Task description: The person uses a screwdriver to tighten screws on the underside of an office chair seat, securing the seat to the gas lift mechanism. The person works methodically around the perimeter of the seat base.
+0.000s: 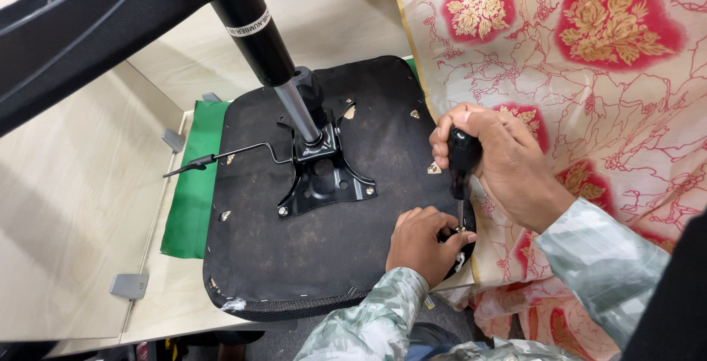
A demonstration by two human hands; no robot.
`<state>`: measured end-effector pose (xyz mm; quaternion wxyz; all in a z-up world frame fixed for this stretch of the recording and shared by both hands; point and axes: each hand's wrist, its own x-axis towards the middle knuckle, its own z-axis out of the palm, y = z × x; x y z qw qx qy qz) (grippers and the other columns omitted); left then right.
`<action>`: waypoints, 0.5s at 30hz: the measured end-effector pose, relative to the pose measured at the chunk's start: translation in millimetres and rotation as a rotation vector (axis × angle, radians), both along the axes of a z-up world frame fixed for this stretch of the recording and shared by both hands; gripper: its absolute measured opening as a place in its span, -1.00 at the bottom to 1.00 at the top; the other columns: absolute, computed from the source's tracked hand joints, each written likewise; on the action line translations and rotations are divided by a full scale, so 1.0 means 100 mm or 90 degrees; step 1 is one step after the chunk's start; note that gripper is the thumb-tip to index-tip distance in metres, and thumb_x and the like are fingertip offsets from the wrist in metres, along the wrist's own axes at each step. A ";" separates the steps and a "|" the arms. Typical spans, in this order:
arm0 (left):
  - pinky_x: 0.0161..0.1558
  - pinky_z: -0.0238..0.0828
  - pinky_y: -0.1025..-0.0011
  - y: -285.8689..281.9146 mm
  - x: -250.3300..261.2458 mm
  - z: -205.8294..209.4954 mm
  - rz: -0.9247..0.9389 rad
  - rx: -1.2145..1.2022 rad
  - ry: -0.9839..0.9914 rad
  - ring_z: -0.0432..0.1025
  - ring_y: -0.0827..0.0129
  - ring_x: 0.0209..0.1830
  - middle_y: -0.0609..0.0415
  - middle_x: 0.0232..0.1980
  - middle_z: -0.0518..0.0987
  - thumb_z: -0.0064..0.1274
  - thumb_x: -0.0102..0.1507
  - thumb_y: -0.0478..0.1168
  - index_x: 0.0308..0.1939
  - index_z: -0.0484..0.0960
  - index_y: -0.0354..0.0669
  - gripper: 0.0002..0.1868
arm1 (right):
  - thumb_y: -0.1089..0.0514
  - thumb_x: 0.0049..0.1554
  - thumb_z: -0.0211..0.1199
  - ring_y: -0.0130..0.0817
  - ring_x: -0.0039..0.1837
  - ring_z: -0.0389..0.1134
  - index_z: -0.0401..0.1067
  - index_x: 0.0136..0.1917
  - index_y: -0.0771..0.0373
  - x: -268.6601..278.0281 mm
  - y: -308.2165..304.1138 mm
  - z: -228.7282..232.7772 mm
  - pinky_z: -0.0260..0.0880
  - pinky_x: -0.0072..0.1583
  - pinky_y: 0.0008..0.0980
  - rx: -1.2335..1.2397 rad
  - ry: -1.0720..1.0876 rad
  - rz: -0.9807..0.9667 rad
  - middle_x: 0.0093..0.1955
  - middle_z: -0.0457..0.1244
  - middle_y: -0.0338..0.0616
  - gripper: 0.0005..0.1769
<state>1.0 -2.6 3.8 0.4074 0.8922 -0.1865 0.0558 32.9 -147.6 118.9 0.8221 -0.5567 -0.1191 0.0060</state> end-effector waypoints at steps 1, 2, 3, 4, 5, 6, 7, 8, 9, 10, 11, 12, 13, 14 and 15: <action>0.02 0.33 0.26 0.00 0.00 -0.01 -0.002 -0.007 -0.004 0.46 0.22 -0.22 0.14 -0.39 0.58 0.35 0.09 0.06 -0.35 0.74 -0.13 -0.67 | 0.11 0.35 -0.03 -0.36 -0.09 0.29 0.39 -0.11 0.36 0.00 0.00 -0.01 0.36 0.05 -0.33 -0.012 -0.006 -0.006 -0.16 0.27 -0.08 -0.68; 0.02 0.33 0.26 0.01 0.00 -0.03 -0.002 -0.014 -0.008 0.47 0.22 -0.22 0.14 -0.39 0.58 0.36 0.10 0.05 -0.34 0.74 -0.13 -0.67 | 0.10 0.35 -0.03 -0.37 -0.09 0.29 0.39 -0.11 0.35 -0.02 -0.01 -0.02 0.36 0.05 -0.35 -0.024 -0.012 -0.011 -0.16 0.27 -0.09 -0.68; 0.02 0.33 0.26 0.02 0.01 -0.04 -0.002 -0.021 -0.013 0.47 0.23 -0.21 0.14 -0.38 0.58 0.36 0.10 0.04 -0.33 0.74 -0.13 -0.67 | 0.10 0.34 -0.03 -0.39 -0.10 0.30 0.39 -0.11 0.34 -0.03 0.00 -0.03 0.35 0.04 -0.36 -0.036 -0.018 -0.016 -0.16 0.26 -0.10 -0.68; 0.02 0.33 0.27 0.02 0.01 -0.05 -0.004 -0.027 -0.008 0.47 0.24 -0.22 0.14 -0.38 0.59 0.36 0.10 0.04 -0.32 0.75 -0.12 -0.68 | 0.15 0.33 0.02 -0.38 -0.08 0.30 0.37 -0.05 0.30 -0.05 0.00 -0.03 0.36 0.06 -0.36 -0.036 -0.026 -0.018 -0.14 0.27 -0.11 -0.79; 0.02 0.34 0.28 0.03 0.01 -0.05 -0.006 -0.034 -0.003 0.46 0.25 -0.22 0.15 -0.38 0.59 0.36 0.10 0.03 -0.31 0.75 -0.12 -0.69 | 0.19 0.31 0.06 -0.38 -0.06 0.30 0.35 0.00 0.25 -0.07 0.01 -0.03 0.36 0.08 -0.36 -0.036 -0.033 -0.020 -0.12 0.27 -0.11 -0.90; 0.02 0.34 0.29 0.04 0.01 -0.06 -0.009 -0.040 0.002 0.46 0.26 -0.23 0.16 -0.37 0.59 0.36 0.10 0.02 -0.30 0.75 -0.11 -0.69 | 0.24 0.30 0.11 -0.38 -0.04 0.31 0.33 0.06 0.20 -0.08 0.01 -0.04 0.36 0.10 -0.35 -0.035 -0.040 -0.023 -0.10 0.28 -0.11 -0.95; 0.01 0.34 0.30 0.04 0.01 -0.06 -0.011 -0.040 -0.001 0.46 0.27 -0.23 0.16 -0.38 0.59 0.36 0.09 0.02 -0.31 0.75 -0.11 -0.70 | 0.24 0.29 0.11 -0.40 -0.02 0.30 0.33 0.04 0.23 -0.09 0.02 -0.03 0.35 0.11 -0.37 -0.028 -0.047 -0.029 -0.08 0.28 -0.12 -0.95; 0.01 0.34 0.30 0.05 0.01 -0.07 -0.013 -0.040 -0.004 0.46 0.27 -0.23 0.16 -0.38 0.59 0.37 0.08 0.01 -0.33 0.74 -0.10 -0.71 | 0.25 0.29 0.12 -0.41 -0.01 0.30 0.32 0.03 0.26 -0.11 0.02 -0.03 0.35 0.12 -0.38 -0.020 -0.053 -0.036 -0.06 0.29 -0.13 -0.95; 0.01 0.34 0.30 0.05 0.01 -0.06 -0.016 -0.040 -0.007 0.46 0.28 -0.24 0.17 -0.38 0.58 0.37 0.07 0.00 -0.34 0.74 -0.10 -0.72 | 0.25 0.28 0.12 -0.43 0.01 0.30 0.31 0.01 0.29 -0.12 0.01 -0.02 0.34 0.12 -0.40 -0.012 -0.059 -0.043 -0.04 0.29 -0.15 -0.93; 0.00 0.34 0.30 0.05 0.01 -0.06 -0.017 -0.033 -0.007 0.46 0.28 -0.25 0.16 -0.38 0.58 0.38 0.06 0.01 -0.36 0.73 -0.11 -0.70 | 0.24 0.29 0.12 -0.43 0.02 0.30 0.33 0.04 0.32 -0.14 0.00 -0.01 0.33 0.12 -0.40 -0.022 -0.044 -0.044 -0.04 0.29 -0.15 -0.90; 0.00 0.34 0.30 0.05 0.01 -0.06 -0.018 -0.025 -0.007 0.46 0.28 -0.26 0.16 -0.39 0.57 0.39 0.05 0.03 -0.38 0.72 -0.11 -0.68 | 0.22 0.30 0.12 -0.44 0.03 0.30 0.36 0.07 0.35 -0.16 -0.01 0.01 0.32 0.12 -0.40 -0.032 -0.029 -0.045 -0.04 0.28 -0.14 -0.86; -0.01 0.33 0.31 0.05 0.01 -0.05 -0.019 -0.016 -0.006 0.45 0.28 -0.26 0.16 -0.40 0.56 0.40 0.04 0.04 -0.40 0.71 -0.12 -0.66 | 0.21 0.32 0.12 -0.45 0.04 0.29 0.38 0.10 0.39 -0.18 -0.02 0.02 0.31 0.12 -0.40 -0.041 -0.013 -0.046 -0.04 0.27 -0.14 -0.82; -0.01 0.33 0.30 0.05 0.01 -0.05 -0.018 -0.016 -0.008 0.45 0.28 -0.26 0.16 -0.40 0.56 0.41 0.03 0.04 -0.40 0.71 -0.12 -0.66 | 0.19 0.33 0.10 -0.44 0.05 0.30 0.40 0.12 0.39 -0.21 -0.02 0.02 0.31 0.15 -0.40 -0.054 -0.030 -0.042 -0.04 0.27 -0.13 -0.79; -0.01 0.33 0.30 0.05 0.01 -0.05 -0.018 -0.017 -0.009 0.45 0.28 -0.26 0.16 -0.40 0.56 0.41 0.03 0.05 -0.41 0.71 -0.12 -0.66 | 0.17 0.34 0.07 -0.43 0.07 0.30 0.42 0.14 0.39 -0.23 -0.01 0.03 0.31 0.17 -0.41 -0.067 -0.048 -0.039 -0.03 0.28 -0.12 -0.75; -0.01 0.33 0.30 0.04 0.01 -0.05 -0.019 -0.017 -0.010 0.45 0.28 -0.26 0.16 -0.40 0.55 0.41 0.02 0.05 -0.41 0.71 -0.11 -0.65 | 0.14 0.35 0.05 -0.42 0.08 0.31 0.43 0.16 0.40 -0.25 0.00 0.03 0.32 0.19 -0.41 -0.081 -0.066 -0.036 -0.03 0.28 -0.11 -0.71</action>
